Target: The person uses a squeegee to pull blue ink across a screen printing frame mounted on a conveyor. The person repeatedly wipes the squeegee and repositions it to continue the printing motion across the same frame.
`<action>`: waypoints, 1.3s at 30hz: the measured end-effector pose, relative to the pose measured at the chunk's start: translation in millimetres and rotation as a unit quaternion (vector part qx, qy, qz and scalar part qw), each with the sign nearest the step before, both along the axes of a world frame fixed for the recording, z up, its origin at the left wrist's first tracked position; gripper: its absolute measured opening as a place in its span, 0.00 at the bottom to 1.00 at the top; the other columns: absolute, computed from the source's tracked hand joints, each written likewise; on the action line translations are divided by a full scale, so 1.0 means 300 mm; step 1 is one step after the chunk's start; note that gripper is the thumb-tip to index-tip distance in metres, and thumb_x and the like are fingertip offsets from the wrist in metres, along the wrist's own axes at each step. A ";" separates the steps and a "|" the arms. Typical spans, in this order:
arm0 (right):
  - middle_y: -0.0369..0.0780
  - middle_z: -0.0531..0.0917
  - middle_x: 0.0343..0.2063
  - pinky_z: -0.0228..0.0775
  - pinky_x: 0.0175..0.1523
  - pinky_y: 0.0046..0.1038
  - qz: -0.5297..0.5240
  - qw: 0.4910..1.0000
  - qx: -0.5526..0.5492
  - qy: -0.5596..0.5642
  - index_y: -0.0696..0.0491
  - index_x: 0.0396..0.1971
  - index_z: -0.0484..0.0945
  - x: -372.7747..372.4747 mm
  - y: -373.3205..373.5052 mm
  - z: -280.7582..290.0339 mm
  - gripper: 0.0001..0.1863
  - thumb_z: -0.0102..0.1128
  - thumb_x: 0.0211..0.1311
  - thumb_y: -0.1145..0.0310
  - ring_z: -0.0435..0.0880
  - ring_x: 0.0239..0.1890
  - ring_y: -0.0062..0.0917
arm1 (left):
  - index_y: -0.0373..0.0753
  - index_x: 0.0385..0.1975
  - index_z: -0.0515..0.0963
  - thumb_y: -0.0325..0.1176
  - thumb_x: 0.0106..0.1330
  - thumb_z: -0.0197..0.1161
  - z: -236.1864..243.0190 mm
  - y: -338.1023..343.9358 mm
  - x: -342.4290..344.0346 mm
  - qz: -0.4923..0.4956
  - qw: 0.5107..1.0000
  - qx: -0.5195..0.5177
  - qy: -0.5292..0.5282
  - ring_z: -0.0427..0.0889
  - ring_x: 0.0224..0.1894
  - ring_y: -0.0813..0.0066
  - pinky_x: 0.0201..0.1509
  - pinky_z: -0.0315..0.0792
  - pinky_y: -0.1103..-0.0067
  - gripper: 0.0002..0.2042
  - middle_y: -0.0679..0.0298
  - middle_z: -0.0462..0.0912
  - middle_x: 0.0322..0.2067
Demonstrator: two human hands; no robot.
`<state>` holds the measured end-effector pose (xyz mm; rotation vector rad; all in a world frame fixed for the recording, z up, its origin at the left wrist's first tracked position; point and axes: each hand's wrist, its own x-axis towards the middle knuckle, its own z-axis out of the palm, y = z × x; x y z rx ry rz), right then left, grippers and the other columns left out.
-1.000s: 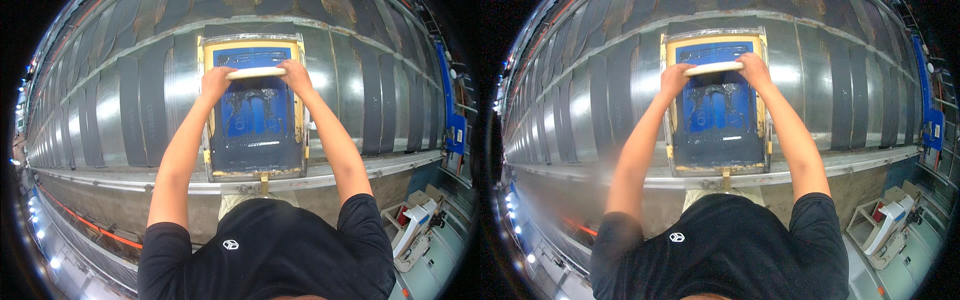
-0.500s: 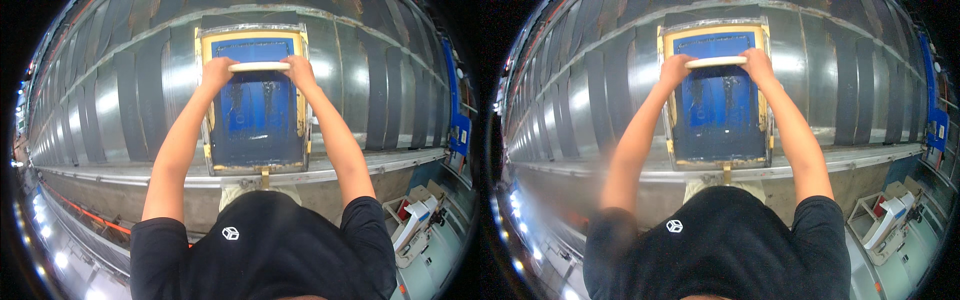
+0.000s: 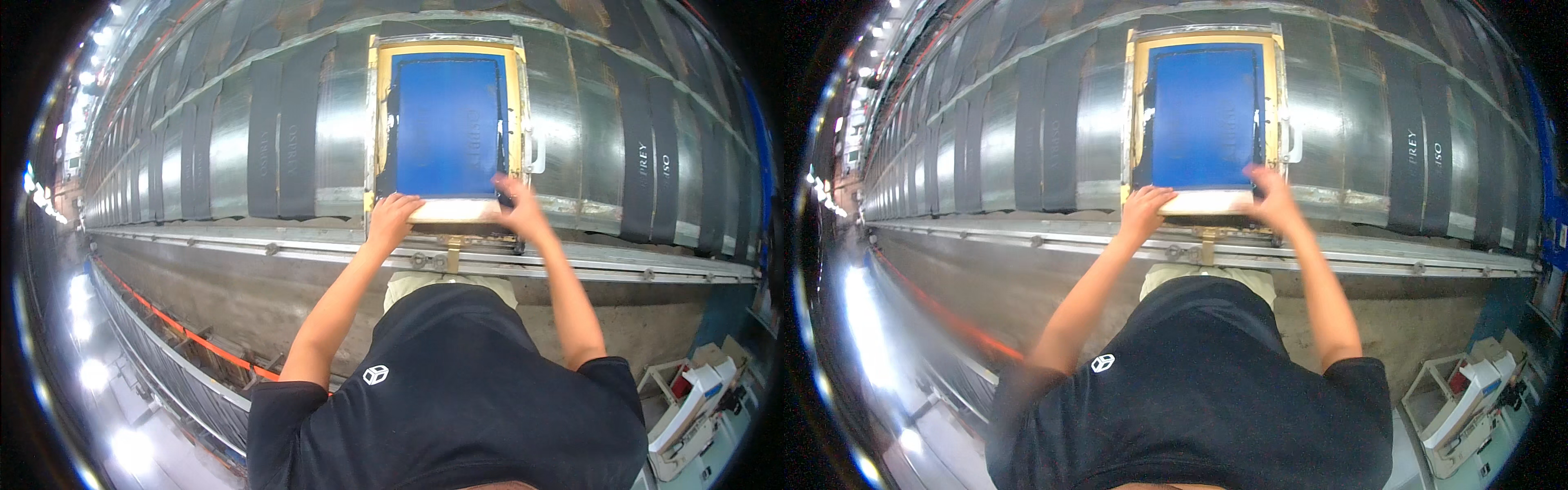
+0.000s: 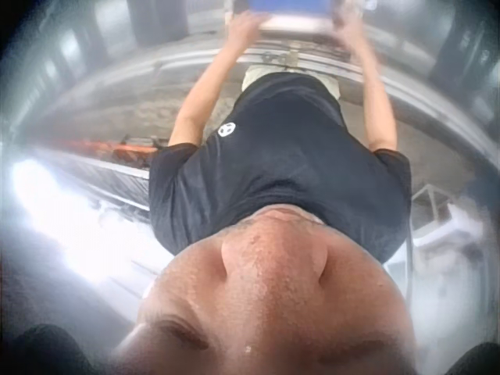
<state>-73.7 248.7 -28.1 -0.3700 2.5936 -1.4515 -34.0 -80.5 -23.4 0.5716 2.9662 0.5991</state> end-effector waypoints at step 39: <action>0.49 0.87 0.30 0.75 0.43 0.40 -0.343 0.939 0.008 0.010 0.50 0.45 0.83 -0.445 -1.539 -0.177 0.12 0.54 0.73 0.61 0.87 0.35 0.44 | 0.53 0.58 0.80 0.21 0.50 0.63 0.095 -1.561 0.106 0.040 0.998 -0.046 -0.003 0.79 0.56 0.64 0.55 0.72 0.68 0.31 0.71 0.82 0.56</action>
